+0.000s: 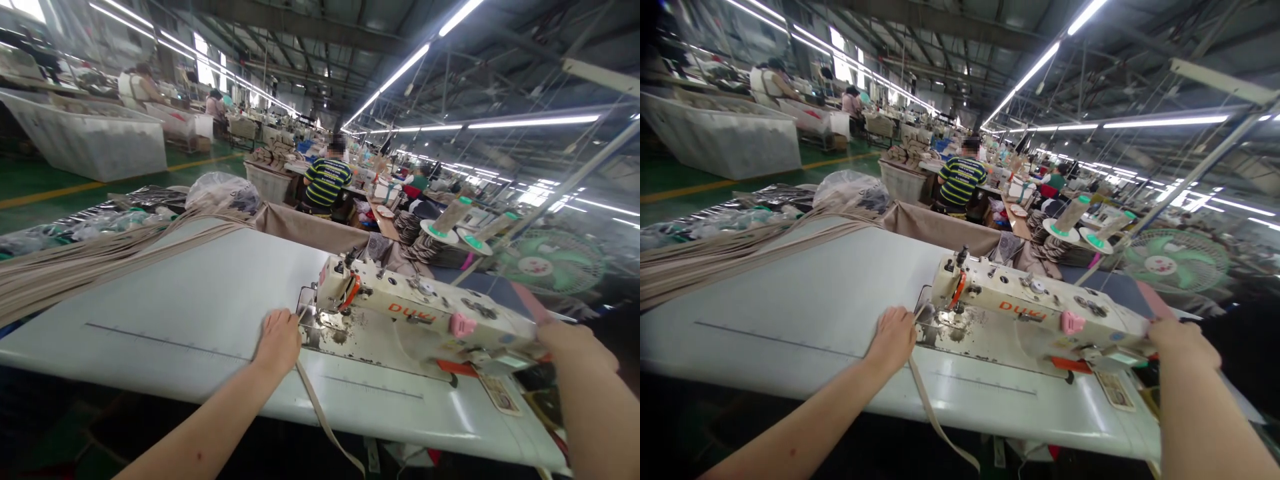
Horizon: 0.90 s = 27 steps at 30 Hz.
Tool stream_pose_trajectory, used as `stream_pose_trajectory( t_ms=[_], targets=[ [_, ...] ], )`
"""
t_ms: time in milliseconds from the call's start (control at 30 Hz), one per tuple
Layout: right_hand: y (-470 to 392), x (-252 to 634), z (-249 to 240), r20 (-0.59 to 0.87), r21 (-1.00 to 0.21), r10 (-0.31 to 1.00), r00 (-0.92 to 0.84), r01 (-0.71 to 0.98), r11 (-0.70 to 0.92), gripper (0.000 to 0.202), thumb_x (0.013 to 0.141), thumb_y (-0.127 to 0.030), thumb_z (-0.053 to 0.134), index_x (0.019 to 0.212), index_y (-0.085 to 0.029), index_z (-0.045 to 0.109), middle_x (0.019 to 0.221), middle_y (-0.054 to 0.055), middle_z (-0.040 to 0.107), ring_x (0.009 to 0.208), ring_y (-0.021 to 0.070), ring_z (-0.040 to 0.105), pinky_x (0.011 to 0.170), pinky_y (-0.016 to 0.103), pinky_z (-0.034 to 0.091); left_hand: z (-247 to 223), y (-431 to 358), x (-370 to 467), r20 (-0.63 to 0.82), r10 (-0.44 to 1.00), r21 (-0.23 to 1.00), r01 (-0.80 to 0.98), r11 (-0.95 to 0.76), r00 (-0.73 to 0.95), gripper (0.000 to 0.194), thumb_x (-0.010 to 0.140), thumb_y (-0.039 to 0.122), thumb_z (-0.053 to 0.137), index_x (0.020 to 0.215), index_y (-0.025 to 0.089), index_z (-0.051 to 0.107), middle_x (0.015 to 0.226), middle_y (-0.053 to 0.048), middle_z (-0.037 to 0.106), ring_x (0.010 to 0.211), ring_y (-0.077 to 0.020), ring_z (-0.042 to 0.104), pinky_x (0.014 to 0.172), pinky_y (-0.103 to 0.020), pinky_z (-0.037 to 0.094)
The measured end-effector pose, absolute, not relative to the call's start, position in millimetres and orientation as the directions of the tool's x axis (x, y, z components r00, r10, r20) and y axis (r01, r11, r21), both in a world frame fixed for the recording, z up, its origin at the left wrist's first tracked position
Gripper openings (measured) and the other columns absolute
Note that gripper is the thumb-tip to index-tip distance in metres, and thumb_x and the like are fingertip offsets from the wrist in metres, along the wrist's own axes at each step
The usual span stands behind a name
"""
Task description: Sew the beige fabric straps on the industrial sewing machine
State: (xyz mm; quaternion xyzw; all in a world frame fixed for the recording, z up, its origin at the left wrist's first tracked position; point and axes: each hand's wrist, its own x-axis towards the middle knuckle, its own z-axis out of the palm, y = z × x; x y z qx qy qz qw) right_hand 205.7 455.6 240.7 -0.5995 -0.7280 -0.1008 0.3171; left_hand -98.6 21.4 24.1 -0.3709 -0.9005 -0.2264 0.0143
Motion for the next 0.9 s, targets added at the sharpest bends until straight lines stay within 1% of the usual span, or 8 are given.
stream_pose_trajectory(
  t_ms=[33,100,200,300,400,533,667,900],
  targets=[
    [441,201,240,0.53,-0.257,0.847,-0.042,0.944,0.208,0.023,0.083,-0.027,0.074,0.08,-0.005,0.081,0.104,0.041,0.065,0.098,0.0399,0.069,0.061,0.047,0.035,23,17,-101,0.199,0.664,0.388,0.68,0.622,-0.721,0.018,0.094,0.017,0.045,0.094,0.018,0.063,0.104,-0.011,0.062,0.104,-0.029,0.05,0.092,-0.044,0.035],
    [398,192,225,0.708,-0.331,0.704,0.055,0.907,0.262,0.038,0.083,-0.021,0.07,0.117,-0.003,0.075,0.112,0.037,0.065,0.12,0.0419,0.06,0.07,0.048,0.043,19,6,-111,0.202,0.639,0.38,0.661,0.648,-0.742,0.019,0.096,0.02,0.044,0.093,0.018,0.062,0.103,-0.012,0.061,0.103,-0.0297,0.051,0.091,-0.044,0.036],
    [310,176,169,0.828,-0.342,0.559,0.044,0.829,0.442,0.042,0.096,-0.029,0.049,0.123,-0.002,0.067,0.103,0.03,0.069,0.11,0.0394,0.063,0.083,0.049,0.048,14,-15,-137,0.222,0.543,0.439,0.58,0.686,-0.81,0.016,0.094,0.023,0.046,0.086,0.019,0.06,0.099,-0.012,0.061,0.102,-0.0308,0.052,0.092,-0.045,0.038],
    [223,153,102,0.453,-0.45,0.821,-0.347,0.707,0.546,0.037,0.098,-0.042,0.043,0.12,-0.022,0.064,0.098,0.012,0.073,0.085,0.0294,0.069,0.072,0.039,0.051,12,-31,-162,0.265,0.446,0.606,0.507,0.612,-0.855,0.017,0.091,0.027,0.048,0.074,0.023,0.052,0.088,-0.01,0.059,0.098,-0.0304,0.054,0.096,-0.047,0.039],
    [164,123,58,0.062,-0.479,0.818,-0.572,0.702,0.527,0.029,0.096,-0.043,0.048,0.114,-0.025,0.061,0.092,0.007,0.074,0.081,0.0267,0.071,0.071,0.035,0.053,12,-40,-175,0.28,0.41,0.698,0.477,0.534,-0.868,0.024,0.092,0.035,0.047,0.07,0.025,0.045,0.082,-0.008,0.059,0.092,-0.0281,0.057,0.094,-0.044,0.043],
    [132,83,47,-0.01,-0.438,0.692,-0.722,0.625,0.646,0.018,0.095,-0.028,0.05,0.107,-0.02,0.06,0.105,0.012,0.072,0.099,0.0238,0.07,0.088,0.032,0.054,12,-47,-175,0.26,0.4,0.792,0.431,0.432,-0.879,0.033,0.099,0.048,0.039,0.08,0.024,0.05,0.09,-0.006,0.067,0.089,-0.0238,0.066,0.082,-0.037,0.052],
    [119,54,51,-0.064,-0.381,0.7,-0.711,0.666,0.642,0.021,0.1,-0.021,0.043,0.108,-0.017,0.061,0.112,0.015,0.072,0.109,0.0226,0.067,0.097,0.031,0.049,12,-50,-167,0.064,0.449,0.997,0.081,0.019,-0.891,0.04,0.094,0.062,0.054,0.092,0.023,0.055,0.082,-0.001,0.069,0.084,-0.0231,0.075,0.075,-0.033,0.057],
    [98,17,60,-0.166,-0.171,0.71,-0.685,0.729,0.663,0.03,0.104,-0.032,0.039,0.117,-0.013,0.059,0.098,0.019,0.076,0.093,0.0323,0.074,0.08,0.04,0.053,18,-55,-156,-0.069,0.587,0.941,-0.248,-0.23,-0.807,0.046,0.081,0.057,0.073,0.103,0.018,0.062,0.081,0.001,0.062,0.071,-0.0159,0.067,0.074,-0.034,0.057]
  ],
)
